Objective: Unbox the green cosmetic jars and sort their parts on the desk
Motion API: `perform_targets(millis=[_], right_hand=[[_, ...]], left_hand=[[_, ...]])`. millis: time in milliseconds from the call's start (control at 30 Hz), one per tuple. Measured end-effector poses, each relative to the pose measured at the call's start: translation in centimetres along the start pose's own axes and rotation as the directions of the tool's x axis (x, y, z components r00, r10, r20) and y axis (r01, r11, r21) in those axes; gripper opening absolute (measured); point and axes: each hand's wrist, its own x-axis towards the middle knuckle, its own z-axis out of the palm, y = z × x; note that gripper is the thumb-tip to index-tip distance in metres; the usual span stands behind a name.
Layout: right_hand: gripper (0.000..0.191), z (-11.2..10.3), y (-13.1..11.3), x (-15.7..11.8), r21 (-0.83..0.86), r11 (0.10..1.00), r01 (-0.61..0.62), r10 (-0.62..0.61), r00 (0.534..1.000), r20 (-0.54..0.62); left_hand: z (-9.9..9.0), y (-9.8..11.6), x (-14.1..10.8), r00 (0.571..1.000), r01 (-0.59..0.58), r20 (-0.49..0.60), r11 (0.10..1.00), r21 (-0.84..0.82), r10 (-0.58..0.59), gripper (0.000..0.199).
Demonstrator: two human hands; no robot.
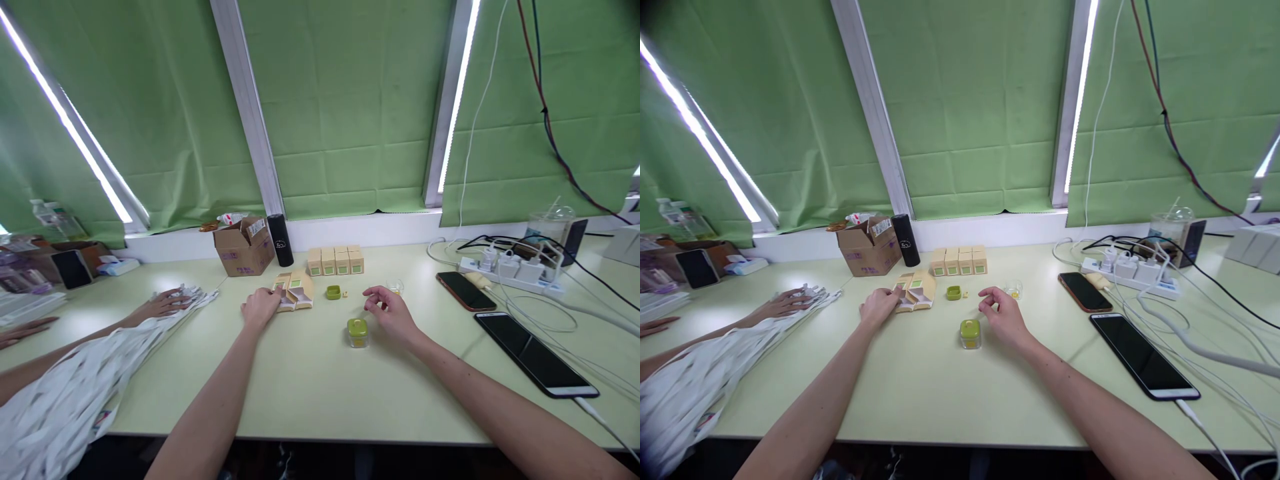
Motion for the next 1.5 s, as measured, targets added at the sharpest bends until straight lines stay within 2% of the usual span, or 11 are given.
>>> perform_targets(millis=[200, 667, 800, 867, 933, 1033, 1100, 1200, 1367, 1433, 1500], right_hand=[[0.027, -0.2, 0.2, 0.1, -0.020, 1.000, -0.013, 0.013, 1.000, 0.003], [0.026, -0.3, 0.1, 0.1, -0.065, 0.997, -0.043, 0.043, 0.999, -0.006], [0.029, -0.6, 0.3, 0.1, -0.136, 0.988, -0.075, 0.082, 0.996, 0.047], [0.030, -0.7, 0.4, -0.1, -0.267, 0.961, -0.071, 0.109, 0.986, 0.128], [0.028, -0.7, 0.4, -0.3, -0.416, 0.909, -0.022, 0.115, 0.973, 0.198], [0.027, -0.5, 0.4, -0.6, -0.504, 0.862, 0.054, 0.074, 0.970, 0.230], [0.026, -0.5, 0.5, -0.6, -0.490, 0.869, 0.068, 0.049, 0.974, 0.223], [0.024, -0.5, 0.7, -0.5, -0.470, 0.879, 0.079, 0.027, 0.976, 0.215], [0.022, -0.6, 0.5, -0.4, -0.510, 0.854, 0.104, 0.029, 0.969, 0.246], [0.021, -0.6, 0.3, -0.3, -0.528, 0.842, 0.112, 0.029, 0.967, 0.252], [0.020, -0.7, 0.1, -0.3, -0.545, 0.830, 0.118, 0.031, 0.966, 0.256]], left_hand=[[-1.3, 0.5, -0.7, 0.998, 0.068, -0.008, 0.997, 0.044, -0.068, 0.071], [-1.4, 1.1, -1.4, 1.000, 0.029, 0.006, 0.998, 0.062, -0.030, 0.060], [-2.2, 1.6, -2.2, 0.987, 0.025, -0.161, 0.997, 0.079, -0.012, 0.057], [-2.5, 2.1, -2.6, 0.958, -0.034, -0.282, 0.998, 0.058, 0.049, 0.052], [-2.8, 3.0, -3.1, 0.936, -0.149, -0.320, 0.989, 0.020, 0.147, 0.043], [-2.9, 5.0, -4.2, 0.913, -0.378, -0.192, 0.923, -0.067, 0.360, 0.026], [-2.9, 6.5, -5.6, 0.862, -0.506, -0.076, 0.849, -0.152, 0.500, 0.023], [-3.0, 8.8, -8.2, 0.769, -0.583, 0.098, 0.757, -0.295, 0.631, 0.019], [-2.3, 11.5, -11.3, 0.476, -0.677, 0.323, 0.575, -0.459, 0.818, 0.066], [-1.7, 12.1, -11.5, 0.425, -0.695, 0.372, 0.561, -0.450, 0.825, 0.070], [-1.0, 12.3, -11.3, 0.419, -0.685, 0.393, 0.569, -0.454, 0.818, 0.063]])
